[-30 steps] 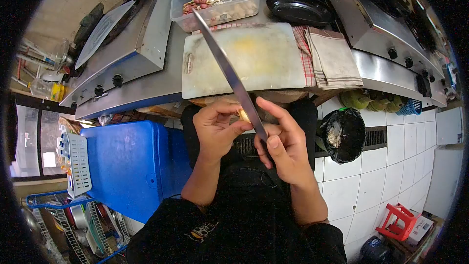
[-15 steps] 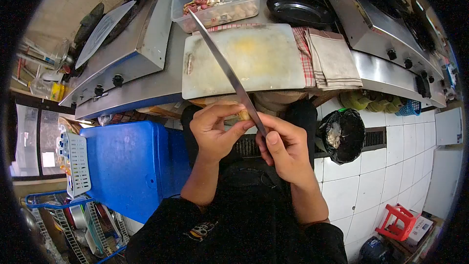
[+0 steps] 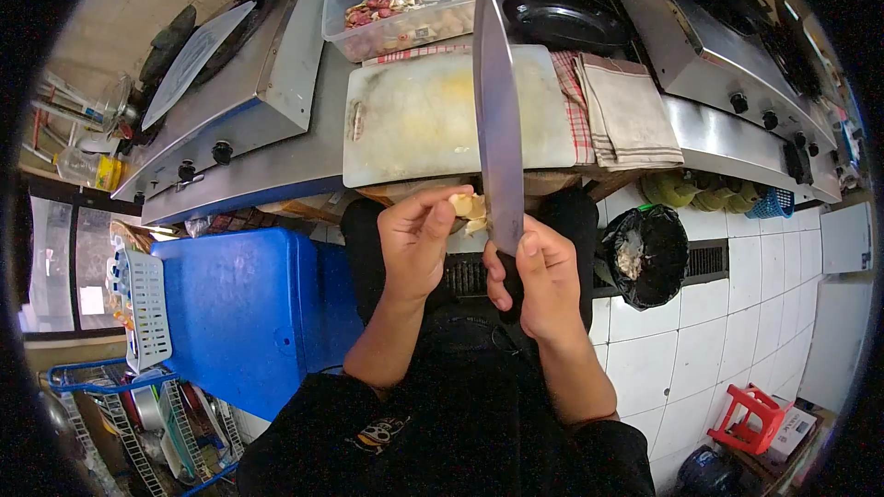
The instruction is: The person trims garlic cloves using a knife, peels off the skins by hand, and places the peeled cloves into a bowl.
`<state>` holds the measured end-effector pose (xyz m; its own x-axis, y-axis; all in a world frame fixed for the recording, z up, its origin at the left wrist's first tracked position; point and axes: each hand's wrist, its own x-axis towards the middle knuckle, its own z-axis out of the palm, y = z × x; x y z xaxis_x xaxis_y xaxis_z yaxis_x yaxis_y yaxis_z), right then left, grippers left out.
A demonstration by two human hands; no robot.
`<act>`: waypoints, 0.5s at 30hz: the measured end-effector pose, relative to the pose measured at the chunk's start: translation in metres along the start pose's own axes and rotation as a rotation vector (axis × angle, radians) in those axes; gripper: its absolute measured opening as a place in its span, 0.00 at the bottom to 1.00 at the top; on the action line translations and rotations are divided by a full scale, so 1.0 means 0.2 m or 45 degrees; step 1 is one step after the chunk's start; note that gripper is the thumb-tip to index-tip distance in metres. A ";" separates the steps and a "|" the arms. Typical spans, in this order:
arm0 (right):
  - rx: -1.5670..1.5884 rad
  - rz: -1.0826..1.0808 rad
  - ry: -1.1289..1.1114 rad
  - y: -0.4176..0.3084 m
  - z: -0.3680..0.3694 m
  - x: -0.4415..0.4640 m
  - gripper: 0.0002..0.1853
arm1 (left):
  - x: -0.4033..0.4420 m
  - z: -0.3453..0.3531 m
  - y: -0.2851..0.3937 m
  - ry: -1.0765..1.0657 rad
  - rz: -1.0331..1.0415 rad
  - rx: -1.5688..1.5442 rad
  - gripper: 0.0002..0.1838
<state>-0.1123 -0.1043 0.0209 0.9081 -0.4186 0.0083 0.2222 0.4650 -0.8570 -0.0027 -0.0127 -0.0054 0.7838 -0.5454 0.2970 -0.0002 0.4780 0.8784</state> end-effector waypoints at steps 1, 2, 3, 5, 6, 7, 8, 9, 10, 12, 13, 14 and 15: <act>0.002 0.004 0.002 0.00 0.00 0.00 0.27 | 0.00 0.00 -0.01 0.020 0.008 -0.035 0.11; -0.019 -0.009 0.016 0.01 0.01 0.01 0.27 | 0.00 0.00 -0.01 0.020 0.004 -0.034 0.11; -0.041 -0.025 0.028 0.01 0.01 0.01 0.26 | 0.02 0.01 -0.01 0.027 0.028 0.053 0.11; -0.013 -0.003 0.044 0.01 0.00 0.02 0.26 | 0.02 0.01 -0.03 0.036 0.056 0.143 0.11; 0.015 0.023 0.061 0.02 0.00 0.02 0.26 | 0.01 0.01 -0.06 0.040 -0.042 0.013 0.12; 0.015 0.022 0.060 0.02 0.00 0.03 0.26 | 0.01 0.01 -0.08 0.041 -0.141 -0.117 0.12; 0.058 0.037 0.067 0.02 -0.01 0.03 0.25 | 0.00 0.00 -0.09 0.040 -0.143 -0.117 0.12; 0.100 0.053 0.074 0.03 -0.01 0.02 0.24 | 0.00 0.00 -0.09 0.029 -0.343 -0.441 0.12; 0.101 0.054 0.077 0.03 -0.02 0.02 0.24 | 0.01 0.00 -0.09 0.018 -0.543 -0.765 0.13; 0.223 0.136 0.151 0.03 -0.04 0.02 0.23 | 0.02 -0.01 -0.08 0.011 -0.682 -0.887 0.12; 0.223 0.140 0.188 0.02 -0.05 0.02 0.23 | 0.02 -0.01 -0.09 0.030 -0.675 -0.891 0.12; 0.231 0.109 0.212 0.02 -0.06 0.01 0.23 | 0.02 -0.02 -0.10 0.048 -0.667 -0.895 0.13; 0.238 0.078 0.235 0.02 -0.09 0.00 0.23 | 0.02 -0.02 -0.11 0.046 -0.667 -0.893 0.13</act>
<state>-0.1171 -0.1158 0.0083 0.8455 -0.5127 -0.1494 0.2462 0.6225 -0.7429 0.0036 -0.0229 -0.0241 0.5955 -0.7967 -0.1027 0.7379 0.4920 0.4619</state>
